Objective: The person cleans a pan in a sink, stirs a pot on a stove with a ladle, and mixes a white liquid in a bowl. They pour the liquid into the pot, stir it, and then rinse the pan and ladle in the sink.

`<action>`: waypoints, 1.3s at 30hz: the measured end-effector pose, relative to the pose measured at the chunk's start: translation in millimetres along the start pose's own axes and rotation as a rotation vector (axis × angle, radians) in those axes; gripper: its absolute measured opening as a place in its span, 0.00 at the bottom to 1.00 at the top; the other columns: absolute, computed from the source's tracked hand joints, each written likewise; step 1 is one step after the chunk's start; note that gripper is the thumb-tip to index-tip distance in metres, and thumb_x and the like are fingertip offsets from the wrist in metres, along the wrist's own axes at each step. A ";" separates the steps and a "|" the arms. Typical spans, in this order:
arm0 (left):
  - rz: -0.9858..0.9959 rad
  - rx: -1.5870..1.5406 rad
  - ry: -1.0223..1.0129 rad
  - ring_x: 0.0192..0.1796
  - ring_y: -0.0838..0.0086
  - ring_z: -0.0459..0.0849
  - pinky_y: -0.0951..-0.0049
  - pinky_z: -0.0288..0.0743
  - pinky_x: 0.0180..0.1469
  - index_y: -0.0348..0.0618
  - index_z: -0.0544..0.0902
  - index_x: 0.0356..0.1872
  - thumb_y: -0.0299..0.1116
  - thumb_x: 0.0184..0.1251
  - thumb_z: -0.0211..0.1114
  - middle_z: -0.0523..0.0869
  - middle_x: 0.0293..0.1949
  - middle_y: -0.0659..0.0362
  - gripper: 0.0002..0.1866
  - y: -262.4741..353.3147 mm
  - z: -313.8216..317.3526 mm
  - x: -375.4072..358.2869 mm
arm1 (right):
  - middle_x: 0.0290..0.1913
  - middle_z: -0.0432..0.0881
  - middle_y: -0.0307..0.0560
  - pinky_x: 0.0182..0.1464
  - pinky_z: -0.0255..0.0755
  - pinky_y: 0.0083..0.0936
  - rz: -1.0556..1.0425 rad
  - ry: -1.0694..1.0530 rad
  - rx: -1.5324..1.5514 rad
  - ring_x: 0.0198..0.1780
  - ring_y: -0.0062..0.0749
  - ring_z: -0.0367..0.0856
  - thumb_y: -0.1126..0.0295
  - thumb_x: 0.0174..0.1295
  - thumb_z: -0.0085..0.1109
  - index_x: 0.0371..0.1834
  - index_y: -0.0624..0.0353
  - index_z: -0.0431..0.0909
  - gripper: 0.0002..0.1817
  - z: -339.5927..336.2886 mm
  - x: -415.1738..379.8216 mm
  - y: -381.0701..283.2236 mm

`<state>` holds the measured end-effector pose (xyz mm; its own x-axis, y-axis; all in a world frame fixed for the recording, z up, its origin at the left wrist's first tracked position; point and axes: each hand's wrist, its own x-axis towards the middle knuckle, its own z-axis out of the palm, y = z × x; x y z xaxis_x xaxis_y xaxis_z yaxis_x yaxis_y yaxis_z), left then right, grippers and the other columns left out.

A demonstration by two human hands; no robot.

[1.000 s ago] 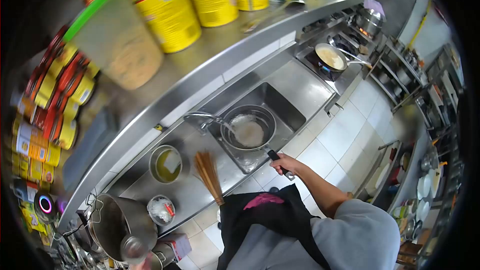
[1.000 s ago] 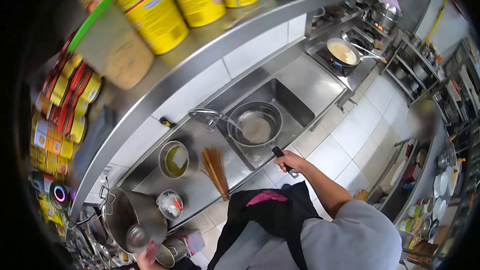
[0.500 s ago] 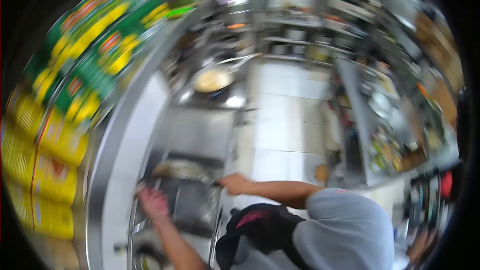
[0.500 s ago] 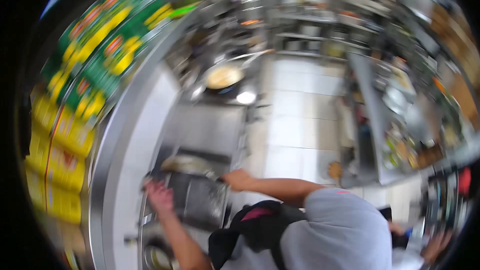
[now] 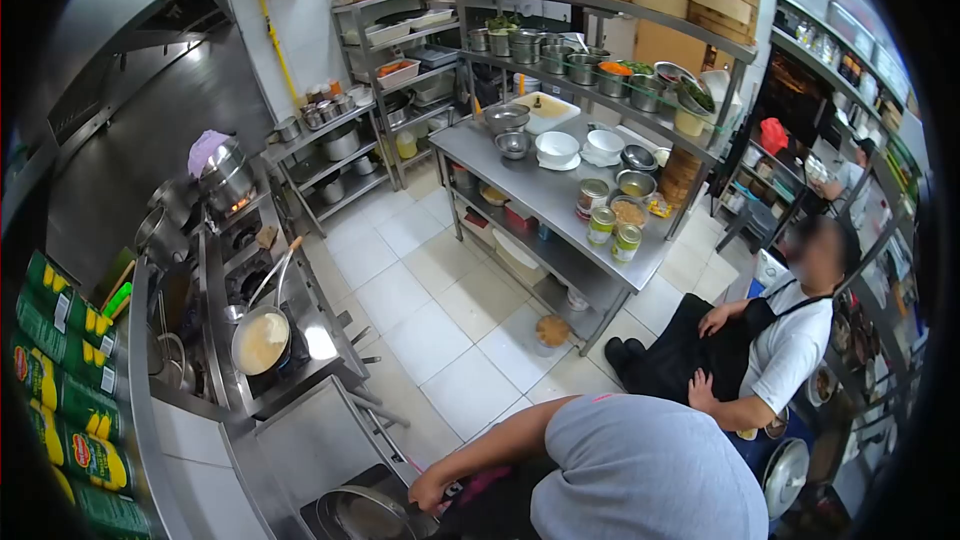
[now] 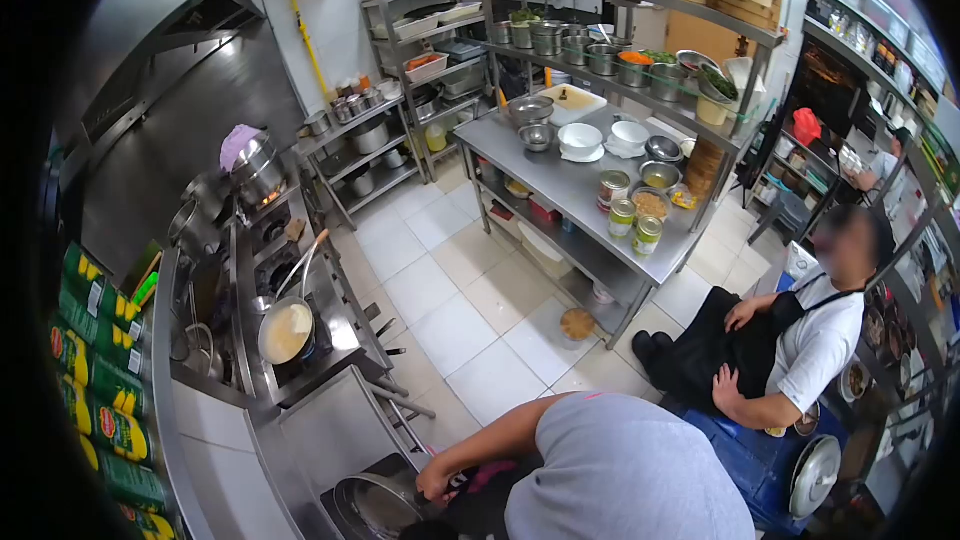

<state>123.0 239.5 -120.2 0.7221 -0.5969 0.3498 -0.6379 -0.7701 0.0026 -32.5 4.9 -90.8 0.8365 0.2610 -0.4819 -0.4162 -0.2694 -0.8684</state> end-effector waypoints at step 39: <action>-1.299 -1.942 0.561 0.42 0.68 0.84 0.68 0.81 0.49 0.44 0.83 0.47 0.25 0.65 0.66 0.85 0.38 0.58 0.10 -109.3 111.3 -152.4 | 0.49 0.86 0.57 0.53 0.78 0.49 0.064 0.010 -0.819 0.53 0.53 0.84 0.66 0.53 0.58 0.59 0.53 0.76 0.26 39.1 13.5 -74.3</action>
<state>112.4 389.6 -278.1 0.8897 0.1607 -0.4273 0.2322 0.6466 0.7267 -4.1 64.6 -37.4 0.8245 0.2151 -0.5233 -0.0746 -0.8755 -0.4773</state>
